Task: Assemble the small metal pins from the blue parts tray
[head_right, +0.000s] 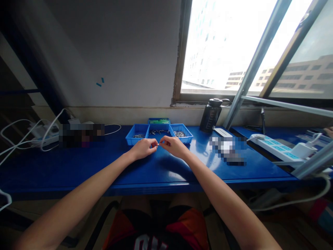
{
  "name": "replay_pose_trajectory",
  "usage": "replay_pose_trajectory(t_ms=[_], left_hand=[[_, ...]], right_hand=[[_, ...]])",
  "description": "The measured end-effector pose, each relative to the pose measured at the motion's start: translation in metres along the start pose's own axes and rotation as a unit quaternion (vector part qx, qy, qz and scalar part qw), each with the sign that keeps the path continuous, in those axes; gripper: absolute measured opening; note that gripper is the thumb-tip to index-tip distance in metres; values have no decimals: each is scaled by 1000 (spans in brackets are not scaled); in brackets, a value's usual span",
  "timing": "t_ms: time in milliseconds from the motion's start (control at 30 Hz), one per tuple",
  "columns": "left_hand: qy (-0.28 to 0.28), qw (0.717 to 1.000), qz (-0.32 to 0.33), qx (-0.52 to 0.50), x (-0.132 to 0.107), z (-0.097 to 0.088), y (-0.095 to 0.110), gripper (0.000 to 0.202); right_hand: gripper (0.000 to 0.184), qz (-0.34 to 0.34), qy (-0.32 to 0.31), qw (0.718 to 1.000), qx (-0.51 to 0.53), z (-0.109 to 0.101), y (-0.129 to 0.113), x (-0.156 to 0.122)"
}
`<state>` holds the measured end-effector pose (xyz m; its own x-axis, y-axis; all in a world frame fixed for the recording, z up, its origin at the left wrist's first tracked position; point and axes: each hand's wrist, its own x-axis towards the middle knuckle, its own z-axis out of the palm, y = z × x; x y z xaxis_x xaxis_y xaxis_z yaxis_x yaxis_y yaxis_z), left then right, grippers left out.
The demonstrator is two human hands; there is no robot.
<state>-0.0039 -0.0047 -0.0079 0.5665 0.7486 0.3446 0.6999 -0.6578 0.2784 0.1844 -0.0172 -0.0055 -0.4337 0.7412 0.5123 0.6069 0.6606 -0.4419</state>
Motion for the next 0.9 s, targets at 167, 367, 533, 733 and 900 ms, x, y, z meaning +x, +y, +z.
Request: replay_pose_trajectory(t_ms=[167,367,533,733,900], left_hand=[[82,997,-1,-11,0,-3,3,14],[76,995,55,-44,-2,-4,12,15],[56,996,46,-43,-1,-4,13,21],[-19,999,-15,29,-2,-7,6,26],[-72,993,-29,85,-3,-6,0,25]], right_hand=[[19,27,12,999,-36,-3,11,1],[21,17,-56,997,-56,2,11,-1],[22,20,-61,996,-69,1,10,-1],[24,58,5,990,-131,-15,8,1],[30,229,74,920,-310,-42,28,10]])
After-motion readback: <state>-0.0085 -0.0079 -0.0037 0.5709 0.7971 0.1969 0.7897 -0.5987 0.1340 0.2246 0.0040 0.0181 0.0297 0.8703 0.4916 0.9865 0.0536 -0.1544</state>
